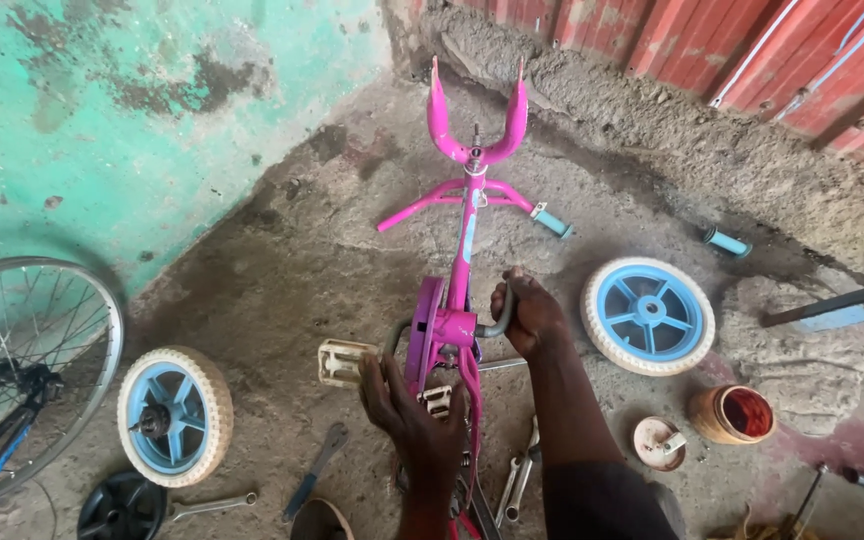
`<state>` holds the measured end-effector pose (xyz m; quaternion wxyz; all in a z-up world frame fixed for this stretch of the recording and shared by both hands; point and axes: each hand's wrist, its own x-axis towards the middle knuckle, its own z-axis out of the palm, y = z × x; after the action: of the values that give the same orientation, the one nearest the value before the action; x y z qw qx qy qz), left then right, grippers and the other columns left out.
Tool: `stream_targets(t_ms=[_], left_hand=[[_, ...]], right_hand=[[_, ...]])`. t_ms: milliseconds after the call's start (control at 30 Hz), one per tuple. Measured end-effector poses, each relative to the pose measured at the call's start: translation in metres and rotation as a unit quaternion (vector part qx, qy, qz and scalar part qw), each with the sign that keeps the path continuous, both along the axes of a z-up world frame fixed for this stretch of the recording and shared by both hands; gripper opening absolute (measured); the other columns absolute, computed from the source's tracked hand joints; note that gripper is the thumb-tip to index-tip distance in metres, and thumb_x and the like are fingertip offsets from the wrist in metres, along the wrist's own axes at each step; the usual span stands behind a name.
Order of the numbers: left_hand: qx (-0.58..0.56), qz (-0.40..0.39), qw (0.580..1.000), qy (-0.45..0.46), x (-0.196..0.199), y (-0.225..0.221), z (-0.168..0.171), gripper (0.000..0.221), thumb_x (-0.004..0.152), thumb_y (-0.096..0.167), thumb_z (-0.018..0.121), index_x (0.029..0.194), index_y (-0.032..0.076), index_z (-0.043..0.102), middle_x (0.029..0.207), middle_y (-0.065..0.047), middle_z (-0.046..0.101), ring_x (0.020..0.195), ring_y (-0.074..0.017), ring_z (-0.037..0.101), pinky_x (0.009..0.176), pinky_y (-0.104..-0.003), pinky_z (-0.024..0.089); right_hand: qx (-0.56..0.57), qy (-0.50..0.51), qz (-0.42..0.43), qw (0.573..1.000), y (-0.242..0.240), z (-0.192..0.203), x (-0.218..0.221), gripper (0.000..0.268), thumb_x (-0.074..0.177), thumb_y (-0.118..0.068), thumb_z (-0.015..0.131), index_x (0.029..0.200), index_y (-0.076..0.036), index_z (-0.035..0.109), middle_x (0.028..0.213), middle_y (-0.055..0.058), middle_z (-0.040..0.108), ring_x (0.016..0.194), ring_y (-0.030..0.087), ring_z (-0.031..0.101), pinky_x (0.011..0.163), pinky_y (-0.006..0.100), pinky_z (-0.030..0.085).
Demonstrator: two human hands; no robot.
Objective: Installing and securing crankset components and pedals on a small bicycle frame using a wrench.
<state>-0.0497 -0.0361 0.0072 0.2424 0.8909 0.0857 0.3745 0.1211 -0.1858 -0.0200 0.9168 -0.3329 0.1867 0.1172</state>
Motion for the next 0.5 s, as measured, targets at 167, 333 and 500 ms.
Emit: stream_targets(t_ms=[167,333,500], left_hand=[[-0.152,0.016,0.982,0.109,-0.028,-0.009,-0.014,0.094,0.086,0.029,0.075,0.154,-0.010,0.023,0.164,-0.031,0.019,0.152,-0.0477,0.021,0.119,-0.057,0.030],[-0.200,-0.037,0.978,0.049,0.007,0.002,0.007,0.046,0.096,0.006,0.056,0.138,-0.009,0.048,0.139,-0.028,0.054,0.126,-0.0421,0.059,0.100,-0.048,0.058],[-0.247,-0.027,0.965,0.084,0.027,0.001,0.023,0.022,0.086,0.002,0.062,0.107,0.002,0.069,0.102,-0.014,0.068,0.071,-0.0270,0.067,0.052,-0.036,0.054]], right_hand=[[-0.150,0.066,0.013,0.986,-0.002,-0.007,-0.024,0.020,0.107,-0.015,0.055,0.113,0.002,0.062,0.087,0.011,0.058,0.065,0.014,0.053,0.054,0.026,0.046],[-0.330,0.078,0.060,0.939,0.004,0.012,-0.059,0.026,0.104,-0.018,0.058,0.116,-0.001,0.073,0.086,0.011,0.067,0.073,0.019,0.062,0.063,0.031,0.046],[-0.424,0.046,0.081,0.901,0.013,0.026,-0.097,0.056,0.107,-0.046,0.037,0.108,0.001,0.068,0.077,0.013,0.065,0.073,0.025,0.066,0.072,0.041,0.059]])
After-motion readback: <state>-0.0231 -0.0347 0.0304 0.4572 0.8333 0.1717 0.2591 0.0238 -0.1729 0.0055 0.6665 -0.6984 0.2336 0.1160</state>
